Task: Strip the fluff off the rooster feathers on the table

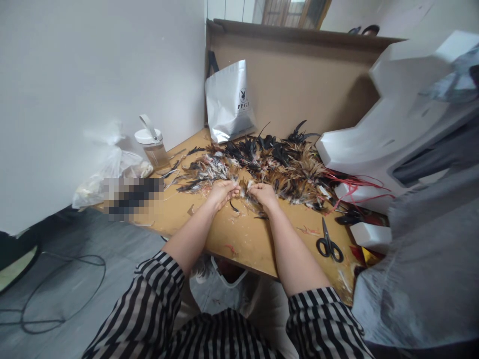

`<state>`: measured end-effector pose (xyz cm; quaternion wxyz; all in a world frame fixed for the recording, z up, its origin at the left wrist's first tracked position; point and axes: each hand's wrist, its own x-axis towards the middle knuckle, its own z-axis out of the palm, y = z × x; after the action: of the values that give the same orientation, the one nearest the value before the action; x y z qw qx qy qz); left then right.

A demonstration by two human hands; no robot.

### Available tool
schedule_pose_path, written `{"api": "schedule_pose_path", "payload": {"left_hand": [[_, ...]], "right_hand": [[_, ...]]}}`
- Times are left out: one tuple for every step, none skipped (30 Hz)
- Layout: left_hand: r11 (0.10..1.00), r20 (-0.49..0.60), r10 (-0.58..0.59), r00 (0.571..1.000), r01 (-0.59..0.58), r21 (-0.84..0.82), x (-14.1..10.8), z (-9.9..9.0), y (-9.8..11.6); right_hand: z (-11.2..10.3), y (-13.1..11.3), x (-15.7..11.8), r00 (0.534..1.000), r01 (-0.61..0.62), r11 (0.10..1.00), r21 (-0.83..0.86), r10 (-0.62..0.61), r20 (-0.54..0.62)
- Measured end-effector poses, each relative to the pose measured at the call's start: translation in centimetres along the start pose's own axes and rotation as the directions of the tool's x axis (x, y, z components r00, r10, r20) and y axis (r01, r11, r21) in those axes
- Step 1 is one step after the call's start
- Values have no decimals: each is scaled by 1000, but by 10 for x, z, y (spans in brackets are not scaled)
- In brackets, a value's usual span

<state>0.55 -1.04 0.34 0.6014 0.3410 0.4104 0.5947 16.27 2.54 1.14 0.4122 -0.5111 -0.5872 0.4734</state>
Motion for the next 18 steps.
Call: {"api": "schedule_pose_path", "payload": {"left_hand": [[1000, -4, -13, 1000, 13, 13, 0, 0, 0], [999, -7, -22, 1000, 22, 27, -1, 1, 0], [999, -10, -27, 1000, 27, 39, -1, 1, 0], [998, -12, -31, 999, 31, 49, -2, 2, 0], [998, -12, -35, 999, 36, 56, -2, 3, 0], [997, -9, -42, 999, 43, 60, -3, 3, 0], [997, -2, -51, 999, 51, 62, -3, 4, 0], [996, 8, -59, 998, 58, 61, -3, 5, 0], [996, 21, -65, 998, 64, 58, -4, 5, -1], [996, 37, -70, 997, 68, 53, -4, 6, -1], [996, 52, -73, 996, 71, 48, -4, 6, -1], [996, 65, -76, 995, 73, 42, -4, 6, -1], [997, 74, -78, 994, 76, 35, -3, 5, -2], [997, 81, -80, 994, 78, 28, -3, 5, -2], [996, 84, -83, 993, 81, 22, -3, 5, -2], [996, 84, -84, 993, 83, 16, -3, 4, -2], [996, 83, -84, 993, 84, 9, -3, 4, -2], [996, 82, -85, 993, 85, 3, -3, 4, -2]], "right_hand": [[0, -2, -1, 1000, -8, 999, 35, 8, 0], [0, -3, -1, 1000, -17, 997, 70, 16, 4], [1, -5, -2, 1000, -25, 994, 107, 24, 10], [1, -6, -2, 999, -32, 989, 144, 29, 21], [2, -7, -3, 999, -33, 983, 181, 27, 33], [3, -8, -3, 999, -27, 977, 214, 18, 44], [5, -9, -4, 999, -16, 971, 240, 4, 51], [6, -10, -5, 998, -2, 966, 258, -13, 56], [8, -11, -6, 998, 11, 965, 263, -27, 60], [10, -11, -7, 997, 24, 965, 261, -41, 61], [12, -12, -8, 997, 39, 966, 256, -56, 60], [13, -12, -9, 996, 54, 967, 249, -70, 56], [15, -11, -10, 995, 71, 968, 242, -85, 50], [17, -10, -10, 994, 89, 968, 236, -102, 42], [18, -9, -9, 992, 108, 967, 231, -118, 33], [19, -8, -9, 991, 125, 965, 229, -134, 24], [20, -7, -9, 989, 140, 963, 229, -147, 16], [20, -6, -8, 987, 153, 961, 231, -160, 10]]}}
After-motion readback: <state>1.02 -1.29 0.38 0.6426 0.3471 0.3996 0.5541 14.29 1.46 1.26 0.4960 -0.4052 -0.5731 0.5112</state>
